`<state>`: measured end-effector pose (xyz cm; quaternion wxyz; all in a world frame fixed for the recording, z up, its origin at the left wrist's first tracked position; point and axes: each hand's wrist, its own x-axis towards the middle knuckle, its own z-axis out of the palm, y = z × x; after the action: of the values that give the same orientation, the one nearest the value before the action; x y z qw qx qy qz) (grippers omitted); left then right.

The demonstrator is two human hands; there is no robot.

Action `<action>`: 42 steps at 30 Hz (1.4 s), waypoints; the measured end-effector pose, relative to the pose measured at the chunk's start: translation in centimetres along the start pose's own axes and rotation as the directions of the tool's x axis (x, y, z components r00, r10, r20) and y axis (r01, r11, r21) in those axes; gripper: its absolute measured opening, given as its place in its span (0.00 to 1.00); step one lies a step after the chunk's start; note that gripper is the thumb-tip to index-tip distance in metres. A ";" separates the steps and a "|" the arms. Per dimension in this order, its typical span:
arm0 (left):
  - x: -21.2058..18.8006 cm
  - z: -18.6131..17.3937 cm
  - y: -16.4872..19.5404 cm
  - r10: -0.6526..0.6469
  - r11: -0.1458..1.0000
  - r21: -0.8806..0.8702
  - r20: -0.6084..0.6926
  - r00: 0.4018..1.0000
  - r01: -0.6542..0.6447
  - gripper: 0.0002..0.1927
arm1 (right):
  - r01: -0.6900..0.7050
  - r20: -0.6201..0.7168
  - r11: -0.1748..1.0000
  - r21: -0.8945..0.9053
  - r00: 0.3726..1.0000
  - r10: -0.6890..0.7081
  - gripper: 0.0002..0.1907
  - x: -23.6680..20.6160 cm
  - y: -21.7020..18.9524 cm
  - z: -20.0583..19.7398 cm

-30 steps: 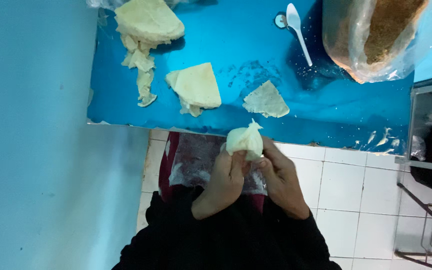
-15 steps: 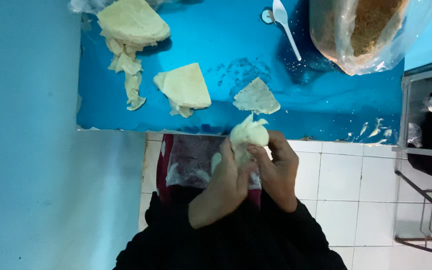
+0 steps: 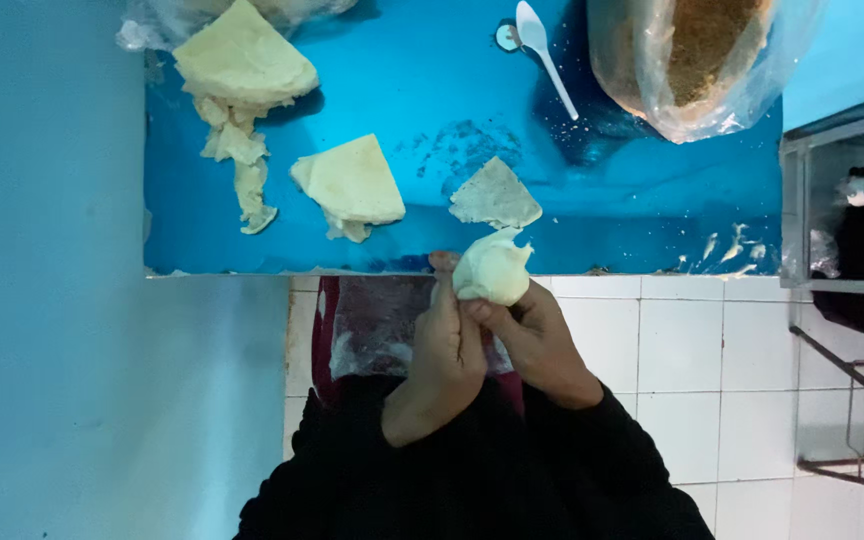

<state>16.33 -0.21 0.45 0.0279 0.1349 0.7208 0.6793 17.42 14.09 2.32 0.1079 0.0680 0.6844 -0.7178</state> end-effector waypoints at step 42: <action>-2.6 1.0 -1.7 -0.051 0.998 0.057 0.261 0.964 0.037 0.17 | 0.099 -0.016 0.995 0.029 0.995 -0.099 0.29 0.1 -3.8 -0.4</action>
<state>18.74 0.09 -1.68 0.1345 0.2083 0.7310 0.6357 16.40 14.62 5.95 0.0662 0.0406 0.6769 -0.7319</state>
